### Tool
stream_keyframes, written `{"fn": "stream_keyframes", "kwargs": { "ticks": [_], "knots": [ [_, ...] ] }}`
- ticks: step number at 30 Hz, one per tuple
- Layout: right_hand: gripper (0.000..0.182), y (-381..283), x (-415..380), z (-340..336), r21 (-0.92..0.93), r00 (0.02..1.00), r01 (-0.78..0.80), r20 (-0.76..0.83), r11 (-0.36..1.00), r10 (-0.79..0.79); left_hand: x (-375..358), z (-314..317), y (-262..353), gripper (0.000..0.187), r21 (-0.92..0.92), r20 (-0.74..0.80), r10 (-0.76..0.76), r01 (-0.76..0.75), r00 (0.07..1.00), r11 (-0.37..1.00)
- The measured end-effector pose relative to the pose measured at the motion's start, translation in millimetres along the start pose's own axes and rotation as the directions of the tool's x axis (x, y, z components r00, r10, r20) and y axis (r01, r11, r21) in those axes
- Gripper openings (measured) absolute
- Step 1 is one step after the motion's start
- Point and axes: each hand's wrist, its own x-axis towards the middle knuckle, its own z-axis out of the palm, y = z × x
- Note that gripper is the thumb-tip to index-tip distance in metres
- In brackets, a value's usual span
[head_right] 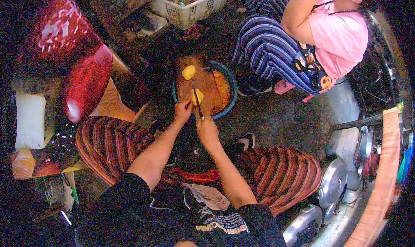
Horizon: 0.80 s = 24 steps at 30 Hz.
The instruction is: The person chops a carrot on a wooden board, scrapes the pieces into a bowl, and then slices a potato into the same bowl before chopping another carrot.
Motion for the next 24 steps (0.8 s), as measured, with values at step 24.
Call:
{"fn": "stream_keyframes", "kwargs": {
  "ticks": [24],
  "knots": [
    [0.035, 18, 9, 45, -0.118, 0.994, -0.059, 0.082, 0.991, 0.069, 2, 4, -1, 0.041, 0.070, -0.075, 0.156, -0.151, 0.985, 0.986]
  ]
}}
